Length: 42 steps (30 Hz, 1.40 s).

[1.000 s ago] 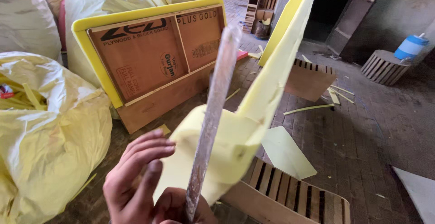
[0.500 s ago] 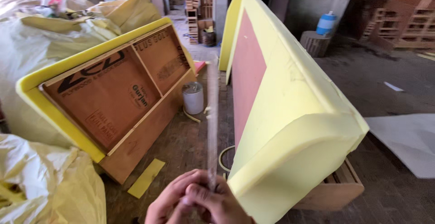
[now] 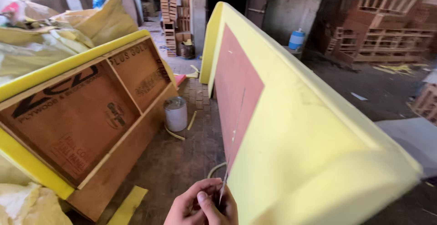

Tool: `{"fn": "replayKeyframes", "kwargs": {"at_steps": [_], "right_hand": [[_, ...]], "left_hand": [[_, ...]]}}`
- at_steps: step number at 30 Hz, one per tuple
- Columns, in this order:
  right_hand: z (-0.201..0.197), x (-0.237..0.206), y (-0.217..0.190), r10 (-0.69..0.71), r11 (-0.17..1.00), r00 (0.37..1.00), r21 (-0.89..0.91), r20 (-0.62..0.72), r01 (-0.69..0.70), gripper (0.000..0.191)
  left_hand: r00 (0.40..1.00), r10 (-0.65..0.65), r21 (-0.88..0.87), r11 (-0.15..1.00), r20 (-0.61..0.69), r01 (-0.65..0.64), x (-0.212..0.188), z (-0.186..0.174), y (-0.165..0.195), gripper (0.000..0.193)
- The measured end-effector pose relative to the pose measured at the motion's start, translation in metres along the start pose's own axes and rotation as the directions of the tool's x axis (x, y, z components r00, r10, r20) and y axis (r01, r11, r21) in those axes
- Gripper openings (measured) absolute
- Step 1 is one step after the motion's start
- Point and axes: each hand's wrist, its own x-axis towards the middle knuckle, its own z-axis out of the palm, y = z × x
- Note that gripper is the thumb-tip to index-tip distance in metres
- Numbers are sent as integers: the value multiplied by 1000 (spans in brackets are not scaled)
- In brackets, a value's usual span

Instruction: The person trims excess yellow foam from the edges of a wooden furniture frame using a long blade, pulling off trimmed foam strips by hand. They pick up foam pieces from the floor, press foam sheets onto the frame, and cut away overhanging material piece by piece.

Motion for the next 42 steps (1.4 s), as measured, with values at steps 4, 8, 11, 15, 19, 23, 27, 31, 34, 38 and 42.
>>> {"fn": "replayKeyframes", "kwargs": {"at_steps": [4,8,11,15,19,23,27,31,34,38,42], "right_hand": [[22,25,8,-183,977,983,108,-18,184,38],[32,43,-1,-108,993,964,-63,-243,96,47],[33,55,-10,-118,984,944,-162,-307,70,52],[37,70,-27,-53,993,931,-119,-362,10,49],[21,76,-68,-621,509,706,-860,-340,35,30],[-16,54,-134,-888,-35,427,-903,-168,-428,52],[-74,62,-211,-872,-391,484,-496,-69,-776,88],[-100,72,-212,-776,-377,451,-249,-442,-892,97],[-114,101,-205,-768,-394,511,-343,-386,-852,98],[-131,155,-202,-747,-440,568,-385,-345,-811,102],[-137,217,-191,-744,-439,603,-469,-289,-766,101]], "left_hand": [[998,-69,39,997,2,69,29,-21,20,38],[998,-55,88,995,15,53,56,-27,26,36],[997,-7,52,999,76,3,79,-29,9,31],[964,-252,-5,967,89,253,116,-47,-22,20],[975,-77,-211,970,210,122,153,-76,-33,11],[895,-211,-136,949,393,283,172,-104,-26,9],[808,-372,-11,906,458,424,188,-123,-27,12],[766,-334,-104,882,550,459,215,-156,-38,8],[773,-398,-80,865,494,496,234,-176,-44,10],[787,-383,-67,880,484,469,262,-188,-49,10],[802,-345,-57,904,489,424,305,-204,-59,10]]}}
